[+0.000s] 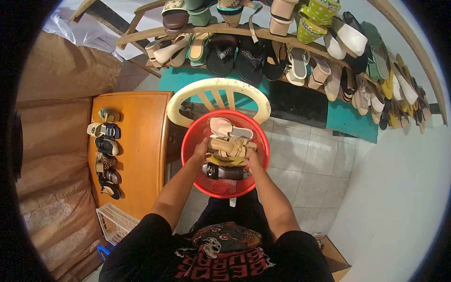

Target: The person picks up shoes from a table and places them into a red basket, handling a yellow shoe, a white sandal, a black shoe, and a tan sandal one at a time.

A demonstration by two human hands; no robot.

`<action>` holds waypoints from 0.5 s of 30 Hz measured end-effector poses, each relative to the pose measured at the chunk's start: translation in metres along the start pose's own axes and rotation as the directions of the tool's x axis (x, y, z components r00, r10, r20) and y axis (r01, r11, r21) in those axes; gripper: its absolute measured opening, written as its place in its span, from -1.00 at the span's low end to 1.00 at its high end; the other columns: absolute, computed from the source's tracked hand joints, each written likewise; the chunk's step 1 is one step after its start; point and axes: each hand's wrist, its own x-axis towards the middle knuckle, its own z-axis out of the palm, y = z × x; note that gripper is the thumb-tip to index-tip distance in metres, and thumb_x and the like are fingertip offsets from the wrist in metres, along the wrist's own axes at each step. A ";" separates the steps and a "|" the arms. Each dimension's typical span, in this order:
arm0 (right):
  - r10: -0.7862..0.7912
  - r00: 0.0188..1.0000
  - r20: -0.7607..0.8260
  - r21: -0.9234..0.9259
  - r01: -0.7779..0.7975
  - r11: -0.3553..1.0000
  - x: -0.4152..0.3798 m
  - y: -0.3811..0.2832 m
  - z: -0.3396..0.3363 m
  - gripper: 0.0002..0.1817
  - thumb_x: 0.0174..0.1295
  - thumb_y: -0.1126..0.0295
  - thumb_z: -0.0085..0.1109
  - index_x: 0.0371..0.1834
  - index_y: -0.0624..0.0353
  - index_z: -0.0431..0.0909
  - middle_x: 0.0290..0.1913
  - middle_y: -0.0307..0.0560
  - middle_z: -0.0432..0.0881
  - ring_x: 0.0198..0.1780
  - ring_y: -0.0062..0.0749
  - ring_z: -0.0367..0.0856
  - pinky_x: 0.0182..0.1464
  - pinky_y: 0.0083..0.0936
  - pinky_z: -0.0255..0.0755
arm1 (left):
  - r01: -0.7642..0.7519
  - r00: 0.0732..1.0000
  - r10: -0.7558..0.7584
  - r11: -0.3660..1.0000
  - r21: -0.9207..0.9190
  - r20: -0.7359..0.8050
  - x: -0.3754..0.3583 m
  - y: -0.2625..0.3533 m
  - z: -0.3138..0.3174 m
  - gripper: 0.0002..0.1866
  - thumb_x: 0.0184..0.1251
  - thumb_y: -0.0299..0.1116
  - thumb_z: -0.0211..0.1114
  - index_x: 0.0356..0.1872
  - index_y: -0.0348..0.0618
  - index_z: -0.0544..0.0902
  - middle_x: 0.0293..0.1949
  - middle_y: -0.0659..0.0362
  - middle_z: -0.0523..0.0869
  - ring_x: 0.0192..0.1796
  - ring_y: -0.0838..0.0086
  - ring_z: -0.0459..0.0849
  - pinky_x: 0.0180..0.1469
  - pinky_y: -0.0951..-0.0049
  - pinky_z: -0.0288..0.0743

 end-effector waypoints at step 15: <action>-0.058 0.998 -0.012 -0.047 0.057 0.997 0.037 0.038 -0.018 -0.61 0.22 0.45 0.07 0.14 0.02 0.42 -0.02 -0.15 0.59 -0.10 -0.37 0.63 -0.14 -0.51 0.56 | -0.093 0.981 0.107 0.991 -0.092 0.163 0.072 -0.036 0.001 -0.39 0.33 -0.04 0.20 0.18 -0.38 0.43 0.04 -0.07 0.58 0.05 0.22 0.60 0.04 0.21 0.53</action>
